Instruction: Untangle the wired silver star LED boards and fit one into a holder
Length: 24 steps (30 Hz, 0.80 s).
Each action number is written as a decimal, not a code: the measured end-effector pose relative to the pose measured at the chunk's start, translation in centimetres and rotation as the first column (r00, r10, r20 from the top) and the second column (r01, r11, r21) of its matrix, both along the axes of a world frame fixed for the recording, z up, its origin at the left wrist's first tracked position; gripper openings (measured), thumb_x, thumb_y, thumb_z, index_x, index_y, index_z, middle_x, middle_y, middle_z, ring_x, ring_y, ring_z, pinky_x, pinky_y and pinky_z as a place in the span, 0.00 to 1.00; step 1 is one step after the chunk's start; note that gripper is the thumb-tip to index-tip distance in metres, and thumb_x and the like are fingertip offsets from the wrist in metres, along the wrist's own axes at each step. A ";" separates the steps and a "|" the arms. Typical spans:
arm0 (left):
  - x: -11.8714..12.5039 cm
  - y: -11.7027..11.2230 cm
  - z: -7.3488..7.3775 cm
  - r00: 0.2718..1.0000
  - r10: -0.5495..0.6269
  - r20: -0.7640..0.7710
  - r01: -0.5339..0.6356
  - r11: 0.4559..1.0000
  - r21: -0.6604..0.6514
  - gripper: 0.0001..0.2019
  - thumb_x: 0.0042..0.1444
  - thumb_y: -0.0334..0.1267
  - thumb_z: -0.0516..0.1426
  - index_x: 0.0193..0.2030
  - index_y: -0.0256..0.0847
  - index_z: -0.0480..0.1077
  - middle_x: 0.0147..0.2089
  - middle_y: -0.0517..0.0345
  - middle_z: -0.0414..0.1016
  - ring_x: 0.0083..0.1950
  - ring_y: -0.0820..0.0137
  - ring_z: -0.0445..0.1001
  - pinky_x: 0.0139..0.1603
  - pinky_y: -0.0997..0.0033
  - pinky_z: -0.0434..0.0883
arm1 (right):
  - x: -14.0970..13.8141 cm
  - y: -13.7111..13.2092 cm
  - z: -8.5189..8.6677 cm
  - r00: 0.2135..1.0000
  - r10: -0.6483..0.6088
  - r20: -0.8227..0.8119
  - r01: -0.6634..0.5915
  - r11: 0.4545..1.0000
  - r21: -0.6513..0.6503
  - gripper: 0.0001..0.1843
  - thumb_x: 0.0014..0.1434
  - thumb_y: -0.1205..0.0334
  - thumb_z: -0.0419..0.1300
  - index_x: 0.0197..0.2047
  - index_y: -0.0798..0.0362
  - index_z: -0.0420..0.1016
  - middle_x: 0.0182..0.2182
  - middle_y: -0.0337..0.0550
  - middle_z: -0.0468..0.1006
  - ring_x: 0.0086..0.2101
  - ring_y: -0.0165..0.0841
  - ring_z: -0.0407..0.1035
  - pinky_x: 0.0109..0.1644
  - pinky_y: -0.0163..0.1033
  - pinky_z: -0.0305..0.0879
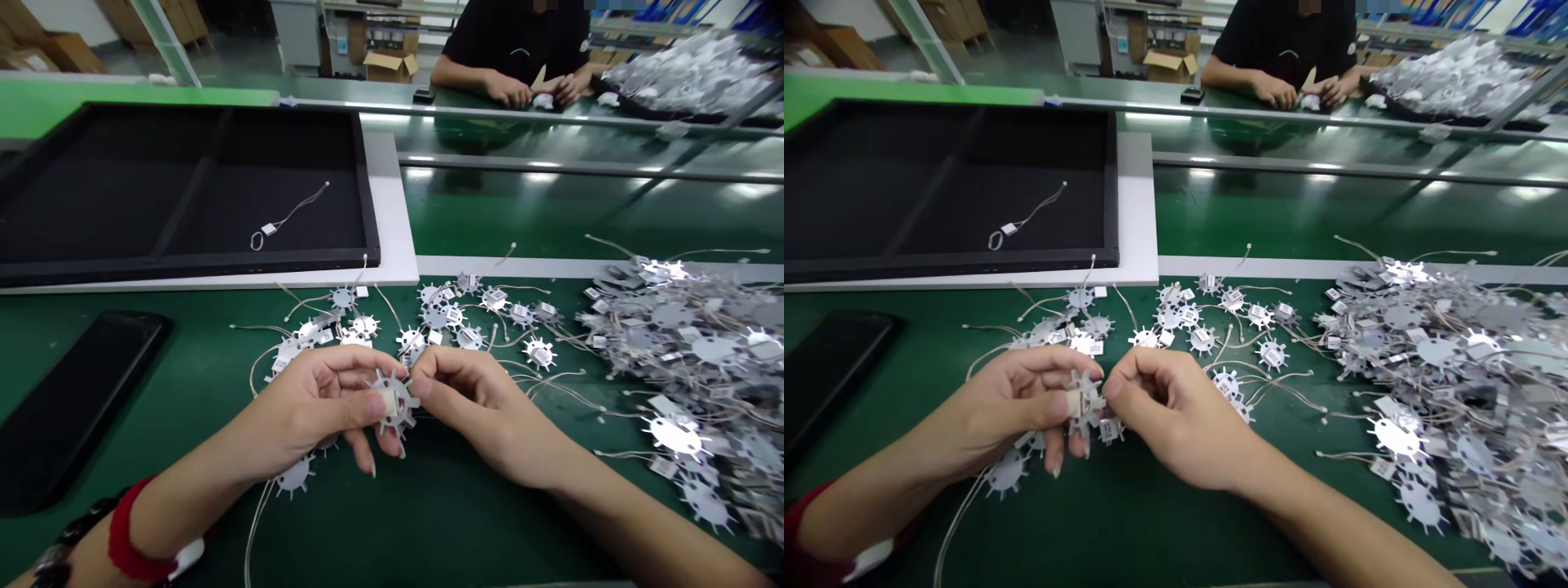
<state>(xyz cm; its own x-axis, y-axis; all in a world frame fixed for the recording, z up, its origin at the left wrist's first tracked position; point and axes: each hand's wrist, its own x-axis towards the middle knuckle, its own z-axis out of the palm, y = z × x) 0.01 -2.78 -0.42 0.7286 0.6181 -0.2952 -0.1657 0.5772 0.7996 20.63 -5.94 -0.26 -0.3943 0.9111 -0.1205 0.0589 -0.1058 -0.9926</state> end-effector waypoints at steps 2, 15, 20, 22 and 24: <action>0.0 0.0 0.0 1.000 -0.022 -0.005 0.022 1.000 0.010 0.08 0.60 0.36 0.65 0.45 0.40 0.76 0.31 0.57 0.81 0.30 0.72 0.81 0.28 0.82 0.78 | 0.1 0.3 0.1 0.999 0.040 -0.032 -0.044 0.993 -0.110 0.19 0.63 0.49 0.61 0.28 0.54 0.67 0.20 0.32 0.63 0.21 0.24 0.54 0.23 0.31 0.50; 0.1 0.5 0.1 0.996 0.016 -0.087 -0.013 0.999 0.032 0.10 0.59 0.35 0.66 0.46 0.37 0.76 0.30 0.54 0.82 0.31 0.71 0.81 0.30 0.82 0.79 | 0.7 0.8 -0.1 0.997 0.075 -0.016 -0.076 0.990 -0.119 0.21 0.64 0.43 0.60 0.32 0.55 0.71 0.23 0.34 0.66 0.22 0.24 0.55 0.24 0.32 0.51; 0.0 0.1 0.0 0.989 0.068 -0.131 -0.057 0.994 0.092 0.11 0.58 0.34 0.67 0.47 0.37 0.76 0.30 0.57 0.81 0.31 0.70 0.82 0.30 0.81 0.79 | 0.7 0.6 -0.1 0.998 0.054 -0.014 -0.056 0.989 -0.140 0.20 0.60 0.44 0.65 0.32 0.55 0.73 0.25 0.36 0.69 0.25 0.26 0.59 0.25 0.31 0.53; 0.0 0.0 0.0 0.987 0.077 -0.143 -0.062 0.993 0.103 0.12 0.58 0.35 0.67 0.47 0.38 0.75 0.29 0.58 0.81 0.30 0.71 0.81 0.30 0.82 0.78 | 0.7 0.5 0.0 0.998 0.059 -0.002 -0.059 0.982 -0.181 0.19 0.57 0.46 0.68 0.33 0.54 0.74 0.24 0.35 0.68 0.25 0.26 0.58 0.25 0.31 0.51; 0.0 -0.1 0.0 0.988 0.078 -0.137 -0.063 0.992 0.108 0.12 0.58 0.35 0.67 0.48 0.39 0.75 0.28 0.58 0.81 0.30 0.72 0.81 0.30 0.83 0.78 | 0.7 0.5 0.1 0.998 0.067 0.010 -0.064 0.979 -0.191 0.18 0.56 0.47 0.69 0.33 0.54 0.75 0.22 0.34 0.67 0.23 0.25 0.56 0.24 0.31 0.49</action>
<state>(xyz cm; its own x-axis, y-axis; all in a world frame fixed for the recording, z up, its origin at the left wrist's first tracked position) 0.00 -2.85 -0.46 0.6381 0.6987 -0.3234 -0.0846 0.4812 0.8725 21.34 -5.48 -0.13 -0.4489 0.8430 -0.2963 0.0878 -0.2883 -0.9535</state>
